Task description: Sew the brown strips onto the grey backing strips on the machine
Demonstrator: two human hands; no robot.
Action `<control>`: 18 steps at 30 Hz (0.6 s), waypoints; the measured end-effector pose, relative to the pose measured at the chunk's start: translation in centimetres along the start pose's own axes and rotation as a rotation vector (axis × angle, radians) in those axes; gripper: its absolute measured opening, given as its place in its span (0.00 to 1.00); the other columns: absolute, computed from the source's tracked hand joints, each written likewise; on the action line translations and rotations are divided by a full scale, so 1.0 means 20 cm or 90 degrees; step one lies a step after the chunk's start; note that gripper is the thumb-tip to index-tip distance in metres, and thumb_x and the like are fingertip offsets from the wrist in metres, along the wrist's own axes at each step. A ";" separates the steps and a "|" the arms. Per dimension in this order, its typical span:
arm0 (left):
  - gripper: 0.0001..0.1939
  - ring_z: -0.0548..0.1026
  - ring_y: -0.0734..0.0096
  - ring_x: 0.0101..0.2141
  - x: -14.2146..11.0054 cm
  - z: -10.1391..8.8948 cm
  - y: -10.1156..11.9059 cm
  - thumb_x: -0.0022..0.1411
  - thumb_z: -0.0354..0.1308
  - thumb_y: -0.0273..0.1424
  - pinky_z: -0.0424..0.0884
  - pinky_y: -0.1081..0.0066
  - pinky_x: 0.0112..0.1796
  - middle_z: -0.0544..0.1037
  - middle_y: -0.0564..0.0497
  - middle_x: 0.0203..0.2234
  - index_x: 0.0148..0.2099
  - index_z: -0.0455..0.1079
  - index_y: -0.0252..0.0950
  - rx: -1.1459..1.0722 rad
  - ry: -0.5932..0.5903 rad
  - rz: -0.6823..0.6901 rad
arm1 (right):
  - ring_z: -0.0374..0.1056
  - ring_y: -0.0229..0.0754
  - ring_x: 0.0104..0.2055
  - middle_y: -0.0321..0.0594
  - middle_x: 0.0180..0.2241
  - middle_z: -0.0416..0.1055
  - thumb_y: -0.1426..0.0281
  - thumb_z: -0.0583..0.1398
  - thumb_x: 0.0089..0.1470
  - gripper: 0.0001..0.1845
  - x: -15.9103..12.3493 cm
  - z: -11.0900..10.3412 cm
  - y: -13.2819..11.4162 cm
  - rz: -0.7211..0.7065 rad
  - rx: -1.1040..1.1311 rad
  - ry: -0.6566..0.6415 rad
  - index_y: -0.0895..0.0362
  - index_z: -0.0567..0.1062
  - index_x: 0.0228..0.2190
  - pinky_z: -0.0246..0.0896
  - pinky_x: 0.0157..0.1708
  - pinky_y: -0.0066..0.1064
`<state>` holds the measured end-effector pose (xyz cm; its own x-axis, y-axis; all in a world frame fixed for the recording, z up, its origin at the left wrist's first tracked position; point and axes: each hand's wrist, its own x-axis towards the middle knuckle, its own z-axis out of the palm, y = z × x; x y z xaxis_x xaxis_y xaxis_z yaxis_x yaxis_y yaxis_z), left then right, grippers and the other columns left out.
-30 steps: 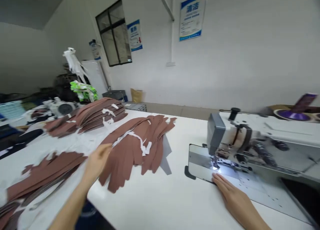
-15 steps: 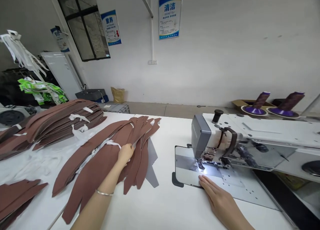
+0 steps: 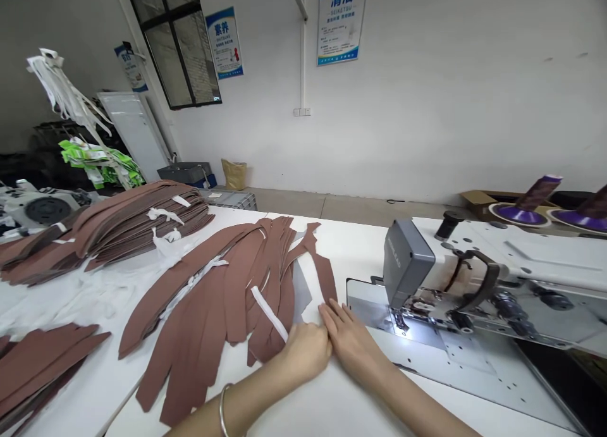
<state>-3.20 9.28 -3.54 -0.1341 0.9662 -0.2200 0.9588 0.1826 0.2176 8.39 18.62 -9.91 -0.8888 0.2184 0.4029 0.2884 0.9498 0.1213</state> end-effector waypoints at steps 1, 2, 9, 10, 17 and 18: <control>0.18 0.79 0.53 0.38 -0.03 0.01 -0.01 0.66 0.47 0.37 0.71 0.63 0.38 0.81 0.39 0.37 0.46 0.75 0.36 -0.009 -0.014 0.007 | 0.63 0.56 0.59 0.54 0.53 0.70 0.83 0.53 0.56 0.21 0.02 0.04 0.00 -0.002 0.016 -0.020 0.65 0.72 0.50 0.66 0.55 0.46; 0.19 0.79 0.54 0.37 -0.05 -0.01 -0.05 0.66 0.47 0.41 0.71 0.64 0.37 0.81 0.41 0.36 0.44 0.76 0.37 -0.022 -0.024 0.008 | 0.66 0.56 0.56 0.55 0.50 0.72 0.82 0.55 0.55 0.18 0.03 0.08 0.01 -0.009 0.024 -0.023 0.66 0.75 0.47 0.67 0.53 0.46; 0.24 0.77 0.61 0.38 -0.32 -0.80 -0.81 0.68 0.41 0.43 0.66 0.70 0.38 0.81 0.45 0.36 0.48 0.75 0.39 0.064 0.260 -0.339 | 0.63 0.50 0.60 0.48 0.58 0.65 0.81 0.50 0.58 0.25 -0.24 0.13 0.18 -0.095 0.048 0.085 0.60 0.71 0.55 0.67 0.55 0.39; 0.25 0.77 0.57 0.39 -0.37 -0.94 -0.96 0.68 0.41 0.44 0.66 0.68 0.39 0.80 0.42 0.36 0.50 0.74 0.37 0.138 0.304 -0.430 | 0.62 0.48 0.61 0.46 0.59 0.64 0.80 0.50 0.60 0.25 -0.28 0.12 0.19 -0.090 0.058 0.093 0.59 0.70 0.56 0.67 0.55 0.37; 0.24 0.62 0.46 0.55 -0.66 -1.26 -1.67 0.70 0.40 0.35 0.58 0.46 0.51 0.72 0.33 0.52 0.53 0.68 0.20 0.314 0.389 -0.636 | 0.63 0.47 0.60 0.42 0.59 0.64 0.81 0.49 0.58 0.29 -0.30 0.18 0.19 -0.079 0.039 0.132 0.57 0.68 0.59 0.70 0.52 0.35; 0.23 0.59 0.44 0.57 -0.65 -1.22 -1.70 0.69 0.43 0.34 0.55 0.43 0.53 0.70 0.34 0.54 0.53 0.68 0.21 0.310 0.384 -0.616 | 0.64 0.48 0.59 0.42 0.59 0.64 0.81 0.49 0.58 0.28 -0.30 0.18 0.19 -0.079 0.036 0.133 0.57 0.68 0.58 0.70 0.52 0.35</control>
<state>-40.07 -5.03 15.09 -0.8083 0.4247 0.4078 0.3776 0.9053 -0.1944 13.54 21.70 -15.13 -0.8212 0.0543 0.5680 0.1566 0.9787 0.1328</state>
